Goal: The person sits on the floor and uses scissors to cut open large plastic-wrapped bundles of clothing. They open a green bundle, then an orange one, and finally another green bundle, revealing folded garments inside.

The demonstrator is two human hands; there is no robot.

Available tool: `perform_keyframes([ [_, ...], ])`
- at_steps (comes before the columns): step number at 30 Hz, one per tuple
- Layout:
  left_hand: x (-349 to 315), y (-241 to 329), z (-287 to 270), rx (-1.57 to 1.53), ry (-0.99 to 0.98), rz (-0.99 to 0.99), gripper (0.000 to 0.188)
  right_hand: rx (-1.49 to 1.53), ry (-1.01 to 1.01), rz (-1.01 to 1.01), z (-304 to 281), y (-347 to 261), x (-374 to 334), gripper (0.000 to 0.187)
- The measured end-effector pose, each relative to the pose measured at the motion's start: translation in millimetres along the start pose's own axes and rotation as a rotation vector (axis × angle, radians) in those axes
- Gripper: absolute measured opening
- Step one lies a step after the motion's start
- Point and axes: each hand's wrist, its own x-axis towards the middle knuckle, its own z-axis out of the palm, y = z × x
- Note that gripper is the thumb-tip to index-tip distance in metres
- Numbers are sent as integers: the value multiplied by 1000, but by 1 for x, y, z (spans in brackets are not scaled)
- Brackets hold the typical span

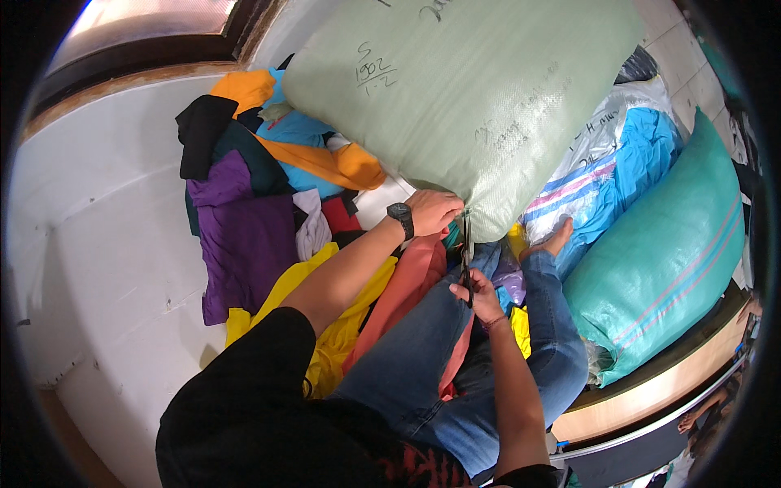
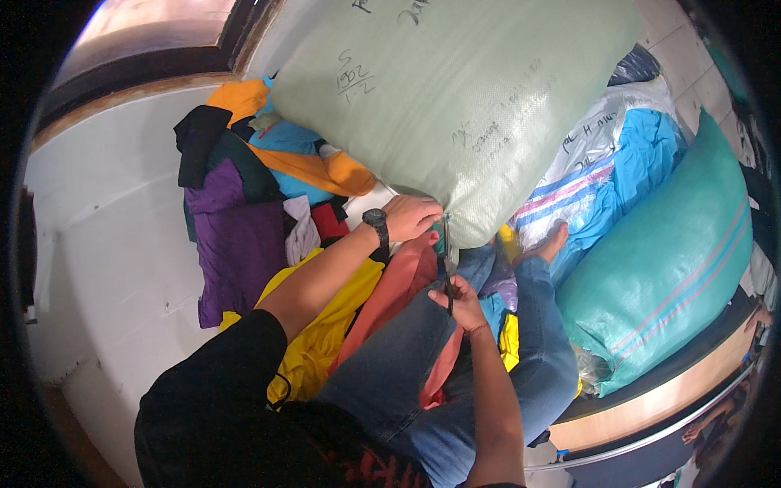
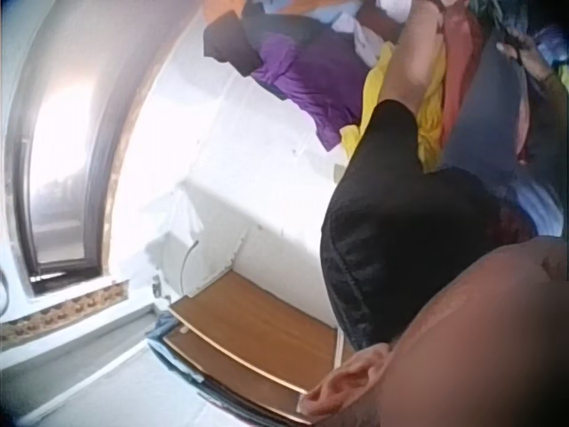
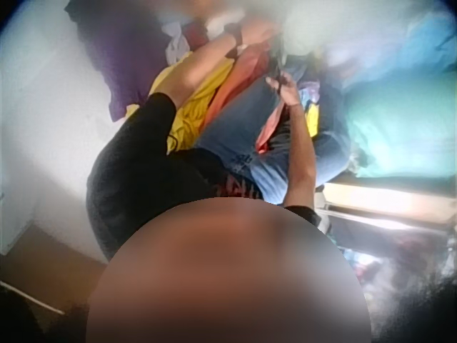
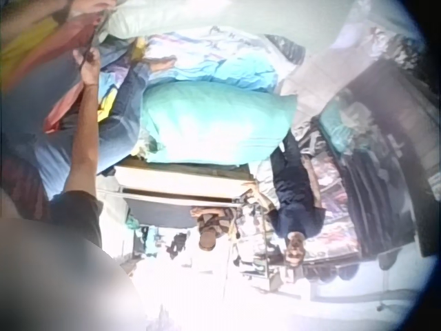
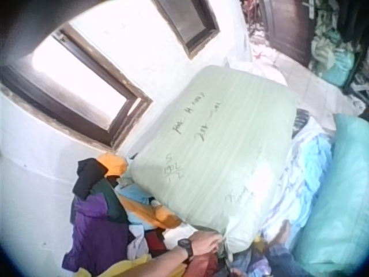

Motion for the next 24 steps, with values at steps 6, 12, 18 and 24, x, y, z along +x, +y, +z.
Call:
perform_keyframes([
  [6, 3, -4, -3, 50, -25, 65, 11, -24, 1, -22, -3, -1, 12, 26],
  [12, 1, -3, -2, 39, -23, 84, 11, 21, -1, -87, -6, 7, 26, 26],
  [18, -2, 3, -1, 43, 39, 125, 10, 38, 31, -198, 5, 15, 41, 33],
  [24, -4, 4, 1, 75, 58, 132, 9, 22, 87, -310, 17, 5, 59, 35],
])
